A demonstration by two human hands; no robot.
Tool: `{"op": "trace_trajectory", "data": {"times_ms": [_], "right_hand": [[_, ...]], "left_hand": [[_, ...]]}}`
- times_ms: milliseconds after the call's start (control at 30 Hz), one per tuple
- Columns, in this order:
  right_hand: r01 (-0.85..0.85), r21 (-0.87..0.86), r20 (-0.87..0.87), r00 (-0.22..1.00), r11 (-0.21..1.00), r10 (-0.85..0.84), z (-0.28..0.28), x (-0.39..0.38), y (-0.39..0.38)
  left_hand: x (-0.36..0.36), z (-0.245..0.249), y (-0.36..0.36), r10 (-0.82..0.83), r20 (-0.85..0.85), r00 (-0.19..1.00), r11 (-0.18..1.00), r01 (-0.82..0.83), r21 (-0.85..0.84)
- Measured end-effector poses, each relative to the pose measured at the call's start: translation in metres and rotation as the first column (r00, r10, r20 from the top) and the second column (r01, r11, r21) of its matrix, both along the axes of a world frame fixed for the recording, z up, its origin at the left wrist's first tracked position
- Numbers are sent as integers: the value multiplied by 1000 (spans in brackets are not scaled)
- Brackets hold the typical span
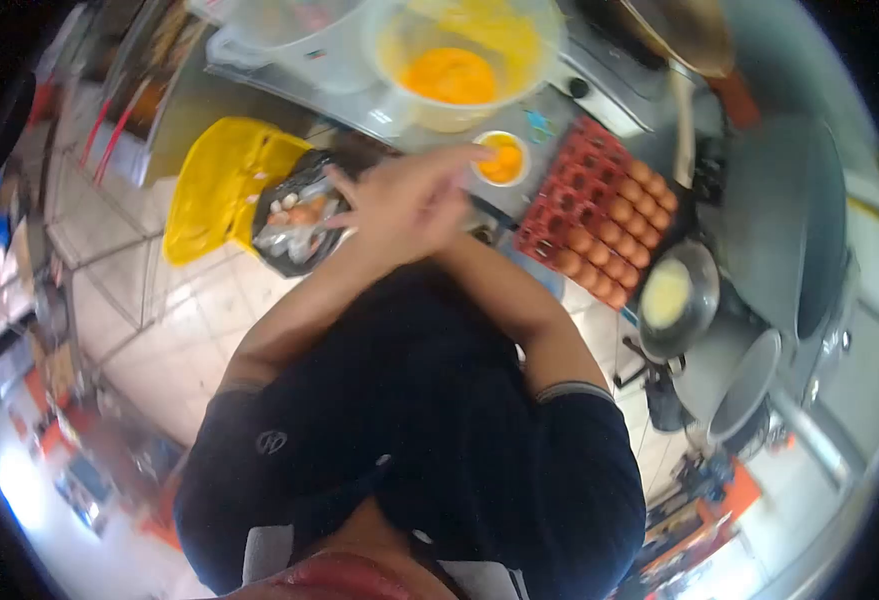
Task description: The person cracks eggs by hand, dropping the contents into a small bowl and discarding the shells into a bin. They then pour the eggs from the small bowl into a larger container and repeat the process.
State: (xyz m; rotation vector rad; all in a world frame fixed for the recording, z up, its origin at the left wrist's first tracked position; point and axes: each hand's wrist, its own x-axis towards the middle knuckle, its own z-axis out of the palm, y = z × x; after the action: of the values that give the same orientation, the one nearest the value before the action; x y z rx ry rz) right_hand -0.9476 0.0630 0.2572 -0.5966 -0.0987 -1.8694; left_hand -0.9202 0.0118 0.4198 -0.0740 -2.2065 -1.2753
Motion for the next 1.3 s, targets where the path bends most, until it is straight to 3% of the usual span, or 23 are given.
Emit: {"op": "trace_trajectory", "data": {"times_ms": [33,67,100,133,167,233,267,333,467,567,600,767,1100,1167,1233,1300], "right_hand": [[39,328,42,998,944,-56,31,-3,13],[444,400,-607,784,802,-131,39,-17,18],[757,188,-972,233,626,11,46,-29,25],[725,358,-906,119,588,406,69,-48,31],[714,504,-682,-17,487,731,87,-67,43],[941,191,-699,-69,280,711,91,-81,96],[942,187,-696,-73,278,715,90,-89,111],[960,-181,-713,-279,216,643,82,-99,128],[947,-268,-737,-318,175,597,35,-102,126],[974,-178,-745,-227,141,627,23,-104,118],[981,-155,-740,-195,119,644,24,-105,117],[991,-115,-752,-134,71,645,54,-105,131],[953,-282,-796,-298,112,527,226,-147,143],[938,-304,-795,-345,166,499,253,-153,134],[915,-363,-774,-402,177,490,261,-162,120],[816,-536,-626,-556,217,547,266,-166,99]], "left_hand": [[3,2,-8,21,5,1000,999,-21,34],[7,4,-19,55,15,998,997,-56,59],[13,6,-32,86,59,995,993,-90,71],[20,7,-43,124,110,986,988,-133,81],[20,5,-51,125,106,986,987,-135,89],[12,-1,-61,340,-130,932,940,-339,24],[6,-2,-66,340,-133,931,940,-339,31],[-12,0,-74,372,-338,865,898,-427,-105],[-44,-5,-79,299,-278,913,896,-369,-248],[-62,-23,-76,257,-218,942,908,-312,-279],[-63,-26,-77,194,-166,967,951,-227,-212],[-63,-33,-77,170,-153,973,966,-196,-170],[-64,-32,-77,155,-174,972,972,-182,-150],[-65,-33,-78,153,-176,972,973,-179,-146],[-64,-35,-78,148,-171,974,973,-174,-150],[-63,-34,-77,160,-138,977,976,-178,-125]]}}
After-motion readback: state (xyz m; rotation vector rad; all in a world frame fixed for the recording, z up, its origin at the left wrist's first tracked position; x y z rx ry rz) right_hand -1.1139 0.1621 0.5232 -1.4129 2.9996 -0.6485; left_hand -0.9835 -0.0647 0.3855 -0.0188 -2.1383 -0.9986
